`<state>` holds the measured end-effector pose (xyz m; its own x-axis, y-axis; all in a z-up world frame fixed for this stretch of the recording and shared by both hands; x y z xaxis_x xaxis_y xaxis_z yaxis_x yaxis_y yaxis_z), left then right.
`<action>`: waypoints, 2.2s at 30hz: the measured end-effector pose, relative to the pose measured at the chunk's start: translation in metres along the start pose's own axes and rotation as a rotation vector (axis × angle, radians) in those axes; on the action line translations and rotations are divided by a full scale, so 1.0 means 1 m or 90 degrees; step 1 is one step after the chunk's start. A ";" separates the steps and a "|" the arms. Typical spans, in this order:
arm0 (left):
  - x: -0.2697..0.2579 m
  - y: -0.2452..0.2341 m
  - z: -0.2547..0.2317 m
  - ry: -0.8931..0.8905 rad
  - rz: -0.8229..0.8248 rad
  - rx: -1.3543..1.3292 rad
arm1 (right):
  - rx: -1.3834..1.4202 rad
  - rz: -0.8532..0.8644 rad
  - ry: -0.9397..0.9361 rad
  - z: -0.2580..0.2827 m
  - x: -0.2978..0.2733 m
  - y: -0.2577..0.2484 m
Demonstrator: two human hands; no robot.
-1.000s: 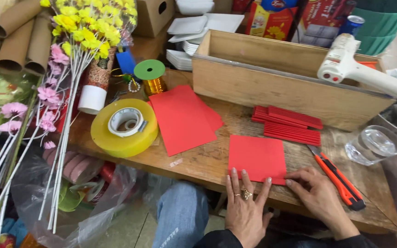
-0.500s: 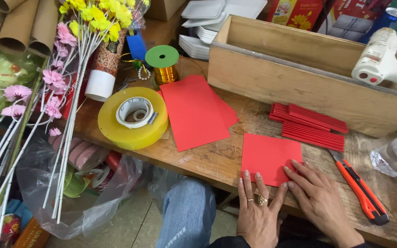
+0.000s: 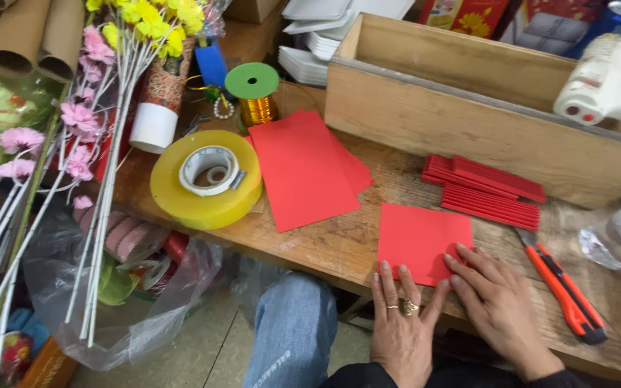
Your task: Folding small red paper squares into rectangular strips on a workbench.
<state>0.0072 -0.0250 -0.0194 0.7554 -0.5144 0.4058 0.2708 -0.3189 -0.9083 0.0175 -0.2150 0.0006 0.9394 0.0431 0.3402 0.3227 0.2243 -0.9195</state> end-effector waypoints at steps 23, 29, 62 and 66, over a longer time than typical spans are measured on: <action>0.006 -0.012 -0.005 0.015 -0.006 0.071 | -0.162 0.056 0.173 -0.005 -0.020 -0.013; 0.030 -0.004 -0.053 0.082 0.244 -0.035 | -0.165 0.071 0.184 -0.006 -0.021 -0.009; -0.016 -0.008 0.029 -0.906 0.078 -1.245 | 0.081 0.023 0.256 0.059 -0.049 -0.006; -0.007 -0.022 0.036 -0.885 0.046 -1.205 | 0.051 -0.112 0.200 0.054 -0.070 -0.022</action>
<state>0.0175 0.0140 -0.0055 0.7559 -0.1711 -0.6319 0.2075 -0.8529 0.4791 -0.0611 -0.1704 0.0075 0.8638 -0.3015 0.4036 0.4846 0.2783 -0.8293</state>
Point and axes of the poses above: each hand's wrist, its own x-axis towards the middle knuckle, its own y-axis out of the palm, z = x × y, the point moved 2 cm from there along x, towards the middle knuckle, and after that the axes turned 2 degrees about z, right-handed, at the moved point
